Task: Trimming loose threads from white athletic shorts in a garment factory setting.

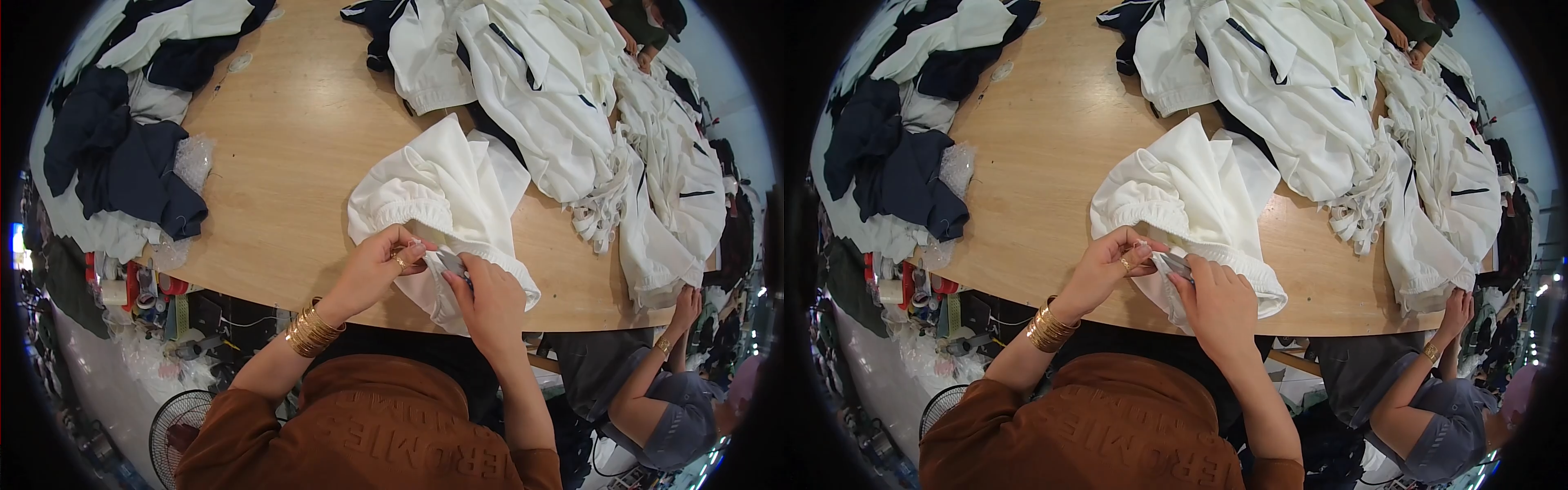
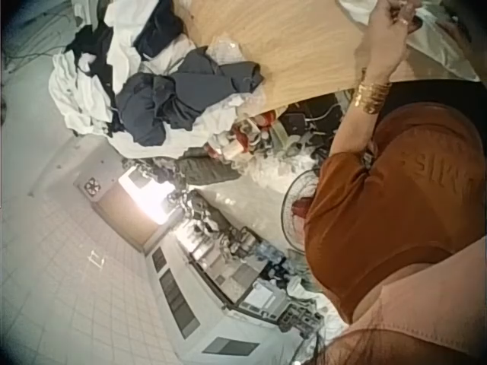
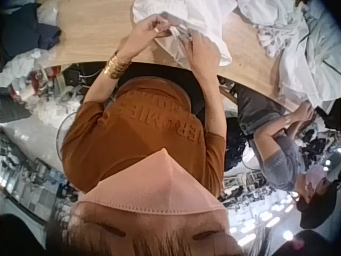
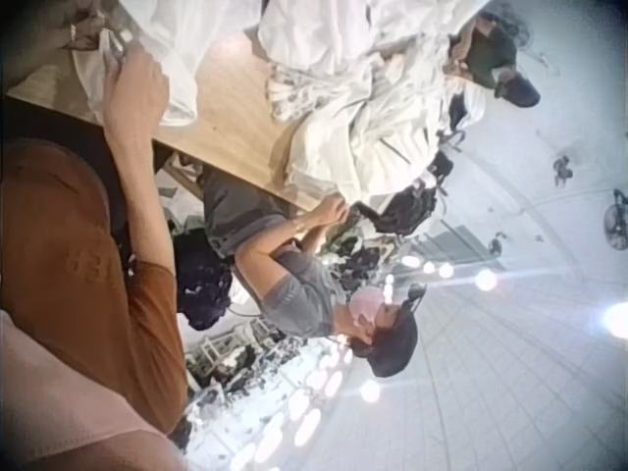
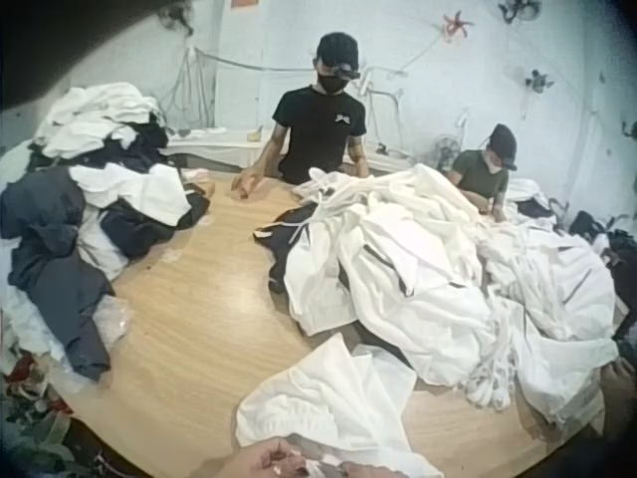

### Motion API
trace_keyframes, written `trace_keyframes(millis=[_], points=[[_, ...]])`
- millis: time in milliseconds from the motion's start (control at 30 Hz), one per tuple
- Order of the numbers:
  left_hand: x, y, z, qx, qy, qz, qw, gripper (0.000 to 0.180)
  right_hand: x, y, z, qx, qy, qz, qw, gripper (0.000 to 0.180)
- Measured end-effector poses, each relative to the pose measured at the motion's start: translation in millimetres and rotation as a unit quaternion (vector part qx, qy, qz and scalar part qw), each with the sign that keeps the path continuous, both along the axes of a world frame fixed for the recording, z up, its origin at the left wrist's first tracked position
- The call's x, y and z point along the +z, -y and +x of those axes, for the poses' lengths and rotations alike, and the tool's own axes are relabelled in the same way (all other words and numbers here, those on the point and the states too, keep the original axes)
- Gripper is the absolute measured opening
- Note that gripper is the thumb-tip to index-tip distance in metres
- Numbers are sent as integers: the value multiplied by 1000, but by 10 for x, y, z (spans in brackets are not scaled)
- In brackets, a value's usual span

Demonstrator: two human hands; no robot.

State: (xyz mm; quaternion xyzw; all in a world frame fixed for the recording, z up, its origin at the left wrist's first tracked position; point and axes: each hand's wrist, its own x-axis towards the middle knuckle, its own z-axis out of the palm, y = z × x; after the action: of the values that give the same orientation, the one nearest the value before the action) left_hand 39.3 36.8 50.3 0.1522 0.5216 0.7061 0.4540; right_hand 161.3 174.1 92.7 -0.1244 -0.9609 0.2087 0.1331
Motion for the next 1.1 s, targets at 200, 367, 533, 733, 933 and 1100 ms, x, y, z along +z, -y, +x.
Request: trace_keyframes(millis=[200, 367, 533, 733, 933, 1100], points=[[-3, -11, 7, 3, -12, 2, 1000, 15, 5, 33, -7, 3, 54, 81, 995, 21], [-19, -37, 20, 10, -30, -14, 999, 16, 36, 34, -5, 17, 63, 101, 993, 22], [50, -42, 12, 11, -32, -17, 999, 18, 56, 41, -15, 17, 80, 106, 991, 23], [37, -30, 15, 1, -40, -27, 999, 17, 47, 60, -2, 11, 84, 110, 990, 24], [40, -30, 11, -19, -38, -16, 999, 16, 16, 82, 11, -3, 78, 106, 991, 25], [22, -29, 16, -26, -43, -13, 999, 17, 12, 89, 6, -10, 84, 82, 993, 25]])
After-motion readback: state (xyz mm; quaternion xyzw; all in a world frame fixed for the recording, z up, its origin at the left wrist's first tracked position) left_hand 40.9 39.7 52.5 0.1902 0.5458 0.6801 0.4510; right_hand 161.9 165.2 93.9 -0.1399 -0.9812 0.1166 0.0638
